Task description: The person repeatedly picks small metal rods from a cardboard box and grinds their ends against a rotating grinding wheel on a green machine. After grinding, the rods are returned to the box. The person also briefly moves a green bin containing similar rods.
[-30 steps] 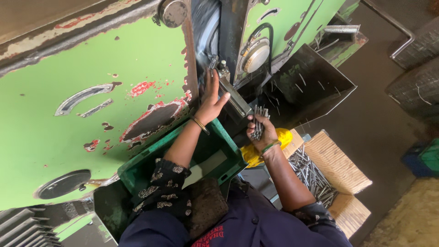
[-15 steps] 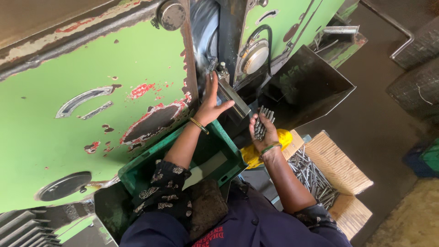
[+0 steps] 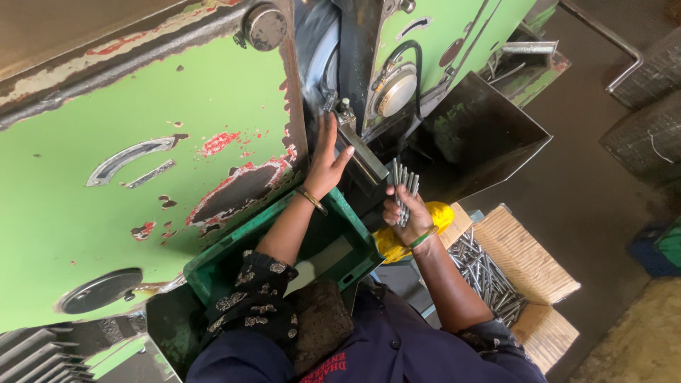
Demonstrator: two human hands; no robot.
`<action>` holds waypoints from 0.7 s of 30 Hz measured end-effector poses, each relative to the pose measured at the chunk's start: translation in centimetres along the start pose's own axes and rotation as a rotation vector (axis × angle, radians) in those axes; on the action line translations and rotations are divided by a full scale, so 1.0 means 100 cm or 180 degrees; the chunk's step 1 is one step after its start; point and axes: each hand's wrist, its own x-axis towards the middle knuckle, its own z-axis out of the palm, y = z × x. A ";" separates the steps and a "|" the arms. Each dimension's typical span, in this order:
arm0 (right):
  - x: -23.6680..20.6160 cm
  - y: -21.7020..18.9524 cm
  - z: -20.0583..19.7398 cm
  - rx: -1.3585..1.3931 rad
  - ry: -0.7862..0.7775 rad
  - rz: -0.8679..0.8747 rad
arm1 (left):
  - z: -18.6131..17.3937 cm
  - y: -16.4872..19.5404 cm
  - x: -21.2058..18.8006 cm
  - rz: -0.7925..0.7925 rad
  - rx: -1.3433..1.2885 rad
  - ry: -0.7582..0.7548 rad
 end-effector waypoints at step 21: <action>0.020 -0.001 0.007 0.0129 0.1100 -0.0021 | -0.004 0.002 0.004 0.0062 0.0034 -0.0253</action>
